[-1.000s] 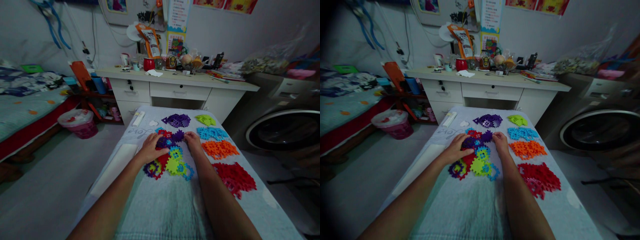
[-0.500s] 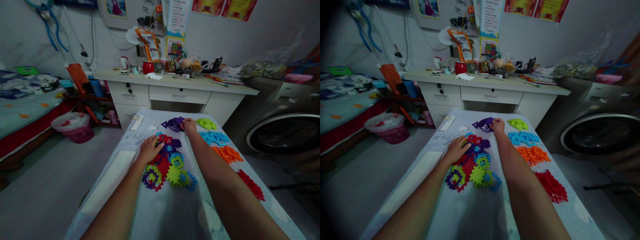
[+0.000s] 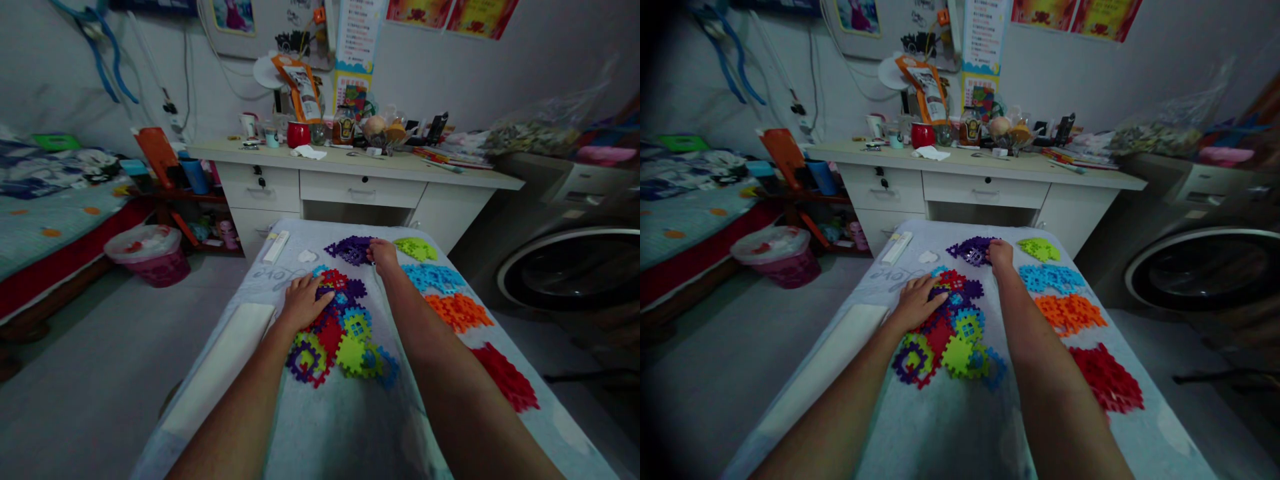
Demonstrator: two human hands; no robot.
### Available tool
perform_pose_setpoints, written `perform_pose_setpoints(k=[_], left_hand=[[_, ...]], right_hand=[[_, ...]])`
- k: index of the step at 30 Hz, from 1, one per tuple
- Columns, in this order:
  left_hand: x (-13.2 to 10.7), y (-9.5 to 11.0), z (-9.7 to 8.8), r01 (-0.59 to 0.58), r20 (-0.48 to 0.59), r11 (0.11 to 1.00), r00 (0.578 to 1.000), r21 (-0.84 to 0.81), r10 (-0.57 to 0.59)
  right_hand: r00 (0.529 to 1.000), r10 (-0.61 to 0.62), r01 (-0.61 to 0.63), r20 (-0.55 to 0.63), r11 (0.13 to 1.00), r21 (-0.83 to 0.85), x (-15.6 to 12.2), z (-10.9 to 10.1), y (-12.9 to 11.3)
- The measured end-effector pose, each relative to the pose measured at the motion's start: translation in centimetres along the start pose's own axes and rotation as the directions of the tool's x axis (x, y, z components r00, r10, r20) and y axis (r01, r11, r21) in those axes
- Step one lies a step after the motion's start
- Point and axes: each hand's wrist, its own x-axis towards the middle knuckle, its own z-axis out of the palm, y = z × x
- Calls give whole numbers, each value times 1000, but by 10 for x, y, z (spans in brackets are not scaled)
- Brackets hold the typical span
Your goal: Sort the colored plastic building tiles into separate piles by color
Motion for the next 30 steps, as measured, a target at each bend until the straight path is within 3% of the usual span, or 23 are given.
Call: perform_pose_setpoints(k=[3,5,7,10,12,15,21,30], left_hand=[[0,0,1,-22,-15,1000,1000,-1,22],[0,0,1,-35,-22,999,999,-5,35],[0,0,1,-44,-28,999,999,-12,44],[-1,0,1,-55,-42,998,998,-22,54],[-1,0,1,-61,-51,998,997,-28,60],[-2,0,1,-59,-61,998,997,-33,57],[-1,0,3,-37,-85,999,996,-25,35],[1,0,5,-31,-100,999,994,19,33]], right_hand=[[1000,-16,18,21,998,-67,-14,-5,3],[983,-89,118,159,976,-183,-27,-6,7],[915,-173,297,365,900,-319,-40,-5,13],[765,-215,543,607,722,-429,-56,-2,22],[695,-205,636,689,622,-456,-62,1,26],[648,-178,689,740,549,-472,-66,3,27],[669,-185,665,719,580,-469,-66,-2,19],[776,-294,576,558,692,-436,-54,-24,13]])
